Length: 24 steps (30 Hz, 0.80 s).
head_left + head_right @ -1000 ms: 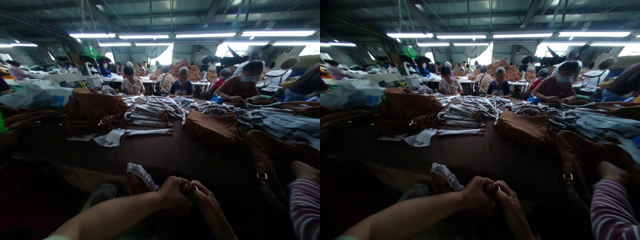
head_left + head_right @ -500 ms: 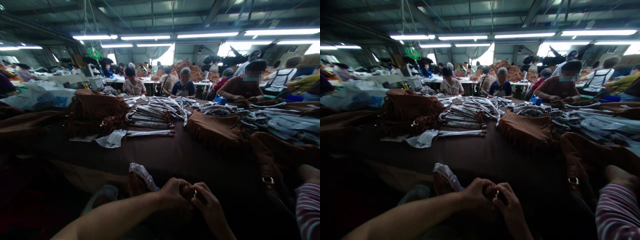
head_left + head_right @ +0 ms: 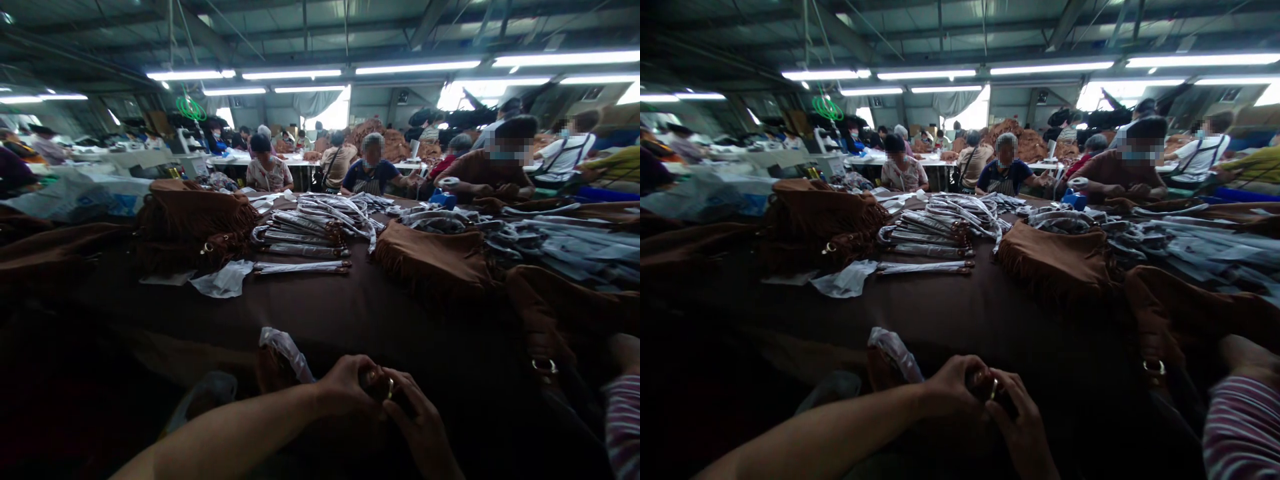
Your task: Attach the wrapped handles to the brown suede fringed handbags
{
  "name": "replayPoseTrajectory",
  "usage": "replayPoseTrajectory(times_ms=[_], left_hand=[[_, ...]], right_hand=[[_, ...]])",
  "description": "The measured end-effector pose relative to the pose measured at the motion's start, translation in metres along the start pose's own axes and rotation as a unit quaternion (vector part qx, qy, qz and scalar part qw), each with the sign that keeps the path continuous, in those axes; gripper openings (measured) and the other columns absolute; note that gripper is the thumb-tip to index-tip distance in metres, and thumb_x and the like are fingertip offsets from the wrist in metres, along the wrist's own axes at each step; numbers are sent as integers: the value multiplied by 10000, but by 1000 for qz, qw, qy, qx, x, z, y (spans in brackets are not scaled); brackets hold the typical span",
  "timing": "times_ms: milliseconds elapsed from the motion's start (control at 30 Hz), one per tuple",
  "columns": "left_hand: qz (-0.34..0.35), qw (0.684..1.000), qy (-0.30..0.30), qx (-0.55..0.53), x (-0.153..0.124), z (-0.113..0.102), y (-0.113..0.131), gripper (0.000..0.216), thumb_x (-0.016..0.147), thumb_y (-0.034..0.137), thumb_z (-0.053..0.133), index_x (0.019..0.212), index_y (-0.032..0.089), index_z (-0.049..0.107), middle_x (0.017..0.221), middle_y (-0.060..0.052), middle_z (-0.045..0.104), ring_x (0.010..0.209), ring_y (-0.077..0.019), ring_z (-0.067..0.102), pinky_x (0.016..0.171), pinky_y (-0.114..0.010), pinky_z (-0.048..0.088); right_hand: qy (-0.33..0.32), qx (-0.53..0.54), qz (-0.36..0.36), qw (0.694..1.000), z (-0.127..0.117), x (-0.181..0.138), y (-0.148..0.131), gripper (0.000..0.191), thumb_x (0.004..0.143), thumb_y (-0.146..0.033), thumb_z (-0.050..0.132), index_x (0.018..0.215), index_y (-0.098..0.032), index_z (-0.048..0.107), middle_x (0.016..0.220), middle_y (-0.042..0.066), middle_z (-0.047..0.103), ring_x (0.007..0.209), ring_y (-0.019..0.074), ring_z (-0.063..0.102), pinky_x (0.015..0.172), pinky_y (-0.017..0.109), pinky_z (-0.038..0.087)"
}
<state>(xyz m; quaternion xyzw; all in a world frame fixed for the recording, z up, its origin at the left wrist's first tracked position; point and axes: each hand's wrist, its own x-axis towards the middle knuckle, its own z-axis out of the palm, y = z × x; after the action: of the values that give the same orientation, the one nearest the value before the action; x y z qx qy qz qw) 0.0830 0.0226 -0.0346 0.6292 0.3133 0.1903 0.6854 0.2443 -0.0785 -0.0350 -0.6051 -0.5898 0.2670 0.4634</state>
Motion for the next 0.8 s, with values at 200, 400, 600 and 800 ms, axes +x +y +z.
replayPoseTrajectory(times_ms=[200,400,600,800], left_hand=[[-9,1000,-1,-9,-4,-4,3,628,383,314,887,924,125,629,809,22,580,736,-115,503,626,-212,395],[-22,1000,1,20,-7,-9,11,649,392,304,882,969,133,639,836,13,603,766,-137,536,656,-229,420],[14,994,-9,112,-24,-20,39,713,505,407,850,1135,166,618,1056,-56,626,941,-202,565,747,-260,459],[-28,999,-4,27,-33,-20,42,465,768,513,631,1008,115,620,775,-22,616,570,-89,501,511,-203,404]], right_hand=[[12,26,-8,1000,9,0,3,348,806,-348,644,1144,-268,645,1111,62,659,1015,243,640,854,303,538],[70,45,10,996,23,0,7,303,789,-344,644,1078,-258,683,1082,60,681,980,252,654,813,304,552],[85,56,41,994,28,8,0,301,791,-399,637,1044,-247,694,1049,62,684,965,242,659,839,296,547],[61,43,44,996,21,15,-2,343,790,-443,629,1062,-243,683,1050,52,688,971,232,669,799,265,561]])
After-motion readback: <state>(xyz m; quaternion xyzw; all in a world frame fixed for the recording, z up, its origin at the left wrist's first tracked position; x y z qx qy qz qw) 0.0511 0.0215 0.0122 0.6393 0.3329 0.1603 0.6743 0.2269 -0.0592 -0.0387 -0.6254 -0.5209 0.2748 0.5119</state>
